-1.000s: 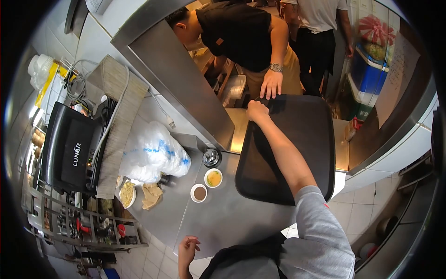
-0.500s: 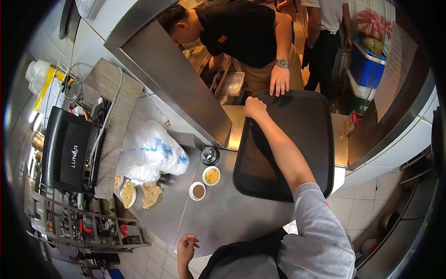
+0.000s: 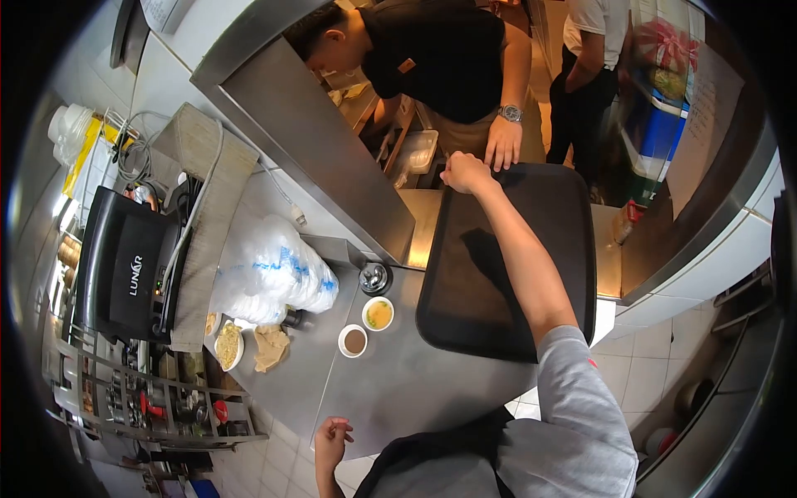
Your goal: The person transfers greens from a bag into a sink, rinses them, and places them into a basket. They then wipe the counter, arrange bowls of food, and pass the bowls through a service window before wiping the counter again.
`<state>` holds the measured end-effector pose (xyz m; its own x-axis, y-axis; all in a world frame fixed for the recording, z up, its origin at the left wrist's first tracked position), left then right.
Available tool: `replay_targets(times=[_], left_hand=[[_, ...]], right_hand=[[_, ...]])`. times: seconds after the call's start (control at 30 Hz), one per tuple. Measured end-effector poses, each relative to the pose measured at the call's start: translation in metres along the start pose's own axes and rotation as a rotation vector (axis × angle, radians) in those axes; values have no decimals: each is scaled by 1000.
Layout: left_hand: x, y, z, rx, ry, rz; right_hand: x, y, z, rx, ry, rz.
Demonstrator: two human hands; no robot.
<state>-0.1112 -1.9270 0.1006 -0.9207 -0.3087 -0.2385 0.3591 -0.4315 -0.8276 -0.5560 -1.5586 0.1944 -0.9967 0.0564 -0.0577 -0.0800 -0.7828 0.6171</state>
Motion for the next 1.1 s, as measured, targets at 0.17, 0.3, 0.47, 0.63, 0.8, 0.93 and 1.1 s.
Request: replay_targets(times=[0.17,0.3,0.47,0.63,0.8,0.93,1.1], left_hand=[[-3,6,2,6,-3,-3],[-7,8,-7,-19,48,40],[-13,5,-7,29,80,68],[-12,12,-1,-10,80,37],[-15,22,9,-79,54,32],[-20,25,24,-41,-1,67],[-26,38,47,8,-52,84]], right_hand=[[6,0,-11,-109,-41,-40],[12,-2,-22,-77,-50,-70],[8,1,-23,-94,-160,-32],[-1,9,-9,-171,-444,241],[-7,-3,6,-164,-566,324],[-11,-4,8,-153,-665,374],[-24,5,10,-165,-792,470]])
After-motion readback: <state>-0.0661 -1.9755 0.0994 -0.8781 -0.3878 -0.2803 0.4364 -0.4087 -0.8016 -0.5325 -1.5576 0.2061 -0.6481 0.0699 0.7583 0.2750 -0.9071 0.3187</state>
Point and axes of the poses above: each hand's wrist, its own x-axis towards the middle knuckle, its own z-axis out of the back of the hand, y = z × x, the point moved 8 cm from there along x, towards the middle knuckle, and after that the axes turned 6 degrees about -z, right-handed, at the moved point
